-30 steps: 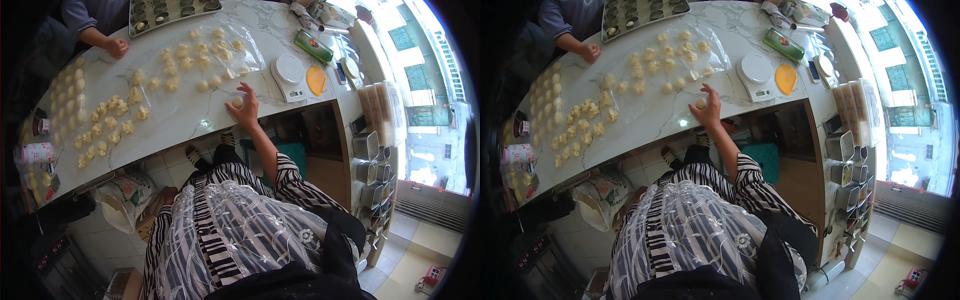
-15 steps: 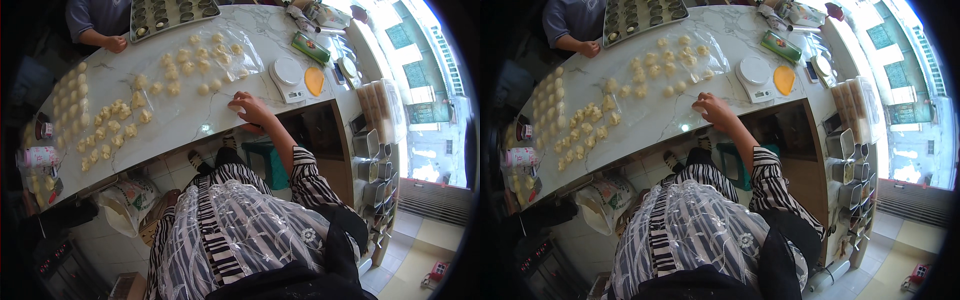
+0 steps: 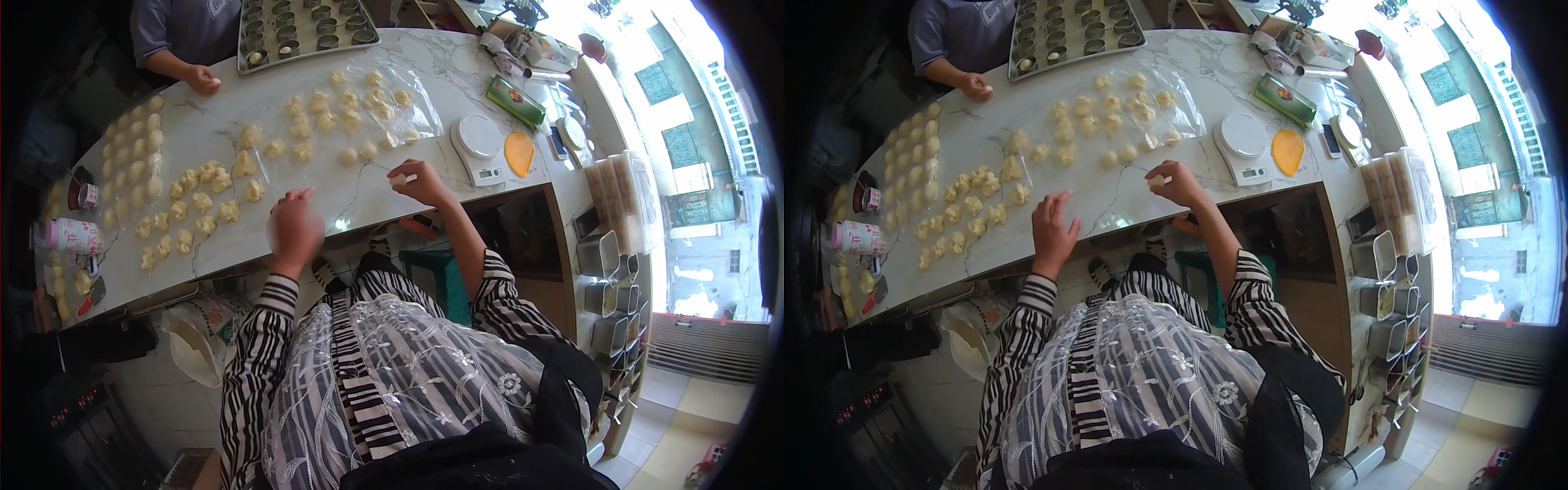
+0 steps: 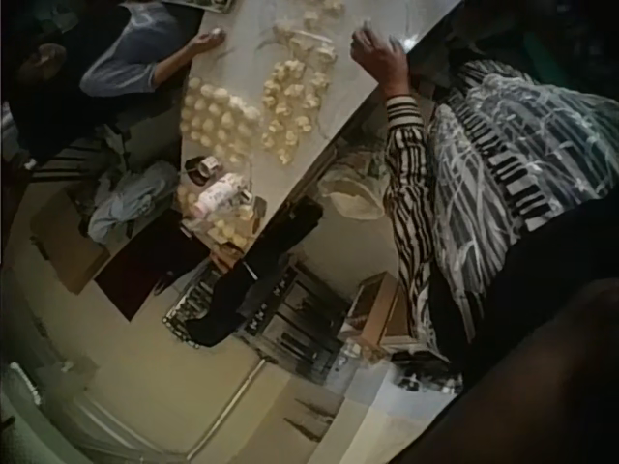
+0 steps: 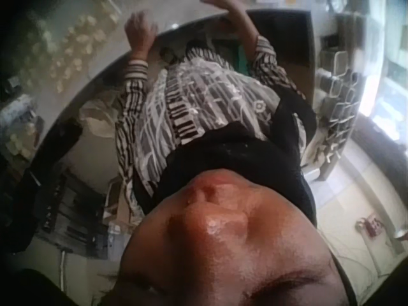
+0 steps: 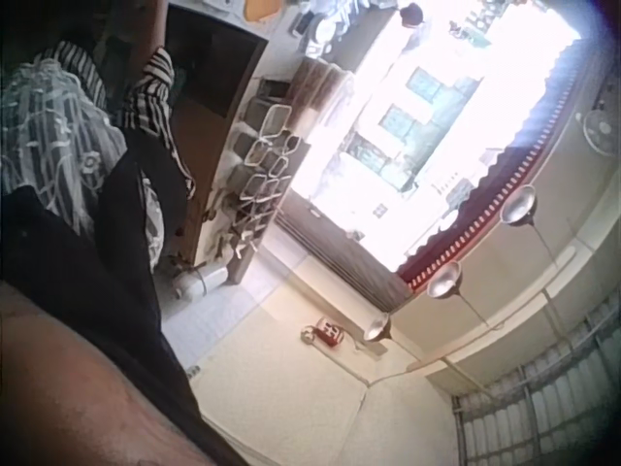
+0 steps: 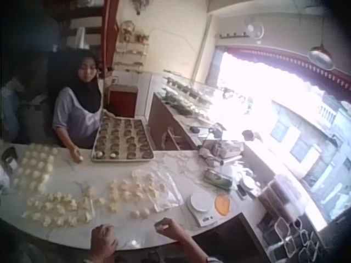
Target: The person shapes small pieces of dough by hand on a counter.
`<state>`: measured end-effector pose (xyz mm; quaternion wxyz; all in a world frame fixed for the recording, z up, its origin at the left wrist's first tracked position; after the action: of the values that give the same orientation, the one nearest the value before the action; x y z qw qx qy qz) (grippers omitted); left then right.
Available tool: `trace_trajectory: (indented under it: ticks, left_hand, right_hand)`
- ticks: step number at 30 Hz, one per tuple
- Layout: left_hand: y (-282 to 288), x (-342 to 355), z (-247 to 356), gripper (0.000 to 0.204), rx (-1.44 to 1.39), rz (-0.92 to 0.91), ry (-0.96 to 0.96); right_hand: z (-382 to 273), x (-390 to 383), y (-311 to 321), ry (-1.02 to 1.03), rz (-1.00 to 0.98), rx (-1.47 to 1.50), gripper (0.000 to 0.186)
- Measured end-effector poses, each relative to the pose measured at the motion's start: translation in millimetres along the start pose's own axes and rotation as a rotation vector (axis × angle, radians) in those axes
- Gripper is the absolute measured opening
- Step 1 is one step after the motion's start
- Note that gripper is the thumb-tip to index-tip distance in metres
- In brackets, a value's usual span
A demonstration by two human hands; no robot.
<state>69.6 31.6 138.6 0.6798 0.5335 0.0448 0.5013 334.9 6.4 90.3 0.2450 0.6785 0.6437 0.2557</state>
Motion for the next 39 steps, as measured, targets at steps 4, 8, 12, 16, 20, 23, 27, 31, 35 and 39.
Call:
trace_trajectory:
  ticks: [4,8,12,16,20,23,27,31,35,39]
  left_hand:
    - [-26,33,-16,0.036,0.237,-0.068,0.0]
    - [-41,42,-37,0.021,0.384,-0.159,-0.129]
    - [-19,58,-48,0.007,0.248,-0.047,-0.153]
    - [14,95,-48,0.008,0.12,0.111,-0.084]
    - [29,114,-44,0.008,0.125,0.15,-0.064]
    - [26,116,-48,0.007,0.083,0.119,-0.051]
    - [28,110,-56,0.007,0.071,0.13,-0.05]
    - [35,116,-53,0.007,0.072,0.17,-0.083]
    - [44,124,-53,0.008,0.039,0.188,-0.081]
    - [44,132,-50,0.007,0.04,0.15,-0.083]
  right_hand:
    - [-9,10,-27,-0.139,0.017,0.489,0.036]
    - [-55,22,-46,-0.029,0.031,0.248,0.056]
    - [-86,32,-62,0.143,0.037,0.073,0.074]
    - [-100,51,-69,0.285,0.141,-0.184,0.084]
    - [-96,76,-73,0.271,0.144,-0.284,0.094]
    - [-89,84,-84,0.167,0.021,-0.414,0.103]
    - [-106,71,-73,0.209,0.069,-0.504,0.101]
    - [-103,52,-35,0.314,0.394,-0.134,0.078]
    - [-120,29,-47,0.46,0.467,-0.143,0.035]
    - [-148,60,-82,0.522,0.389,-0.354,0.021]
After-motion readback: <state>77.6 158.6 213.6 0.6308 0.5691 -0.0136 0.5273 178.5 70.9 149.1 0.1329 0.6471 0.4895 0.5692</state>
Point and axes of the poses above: each hand's wrist, its own x-axis towards the middle knuckle, its own y-axis out of the back of the hand, z = x × y, the point moved 8 cm from there along x, towards the middle knuckle, and after that the axes turned 2 degrees about -x, right-handed, at the moved point
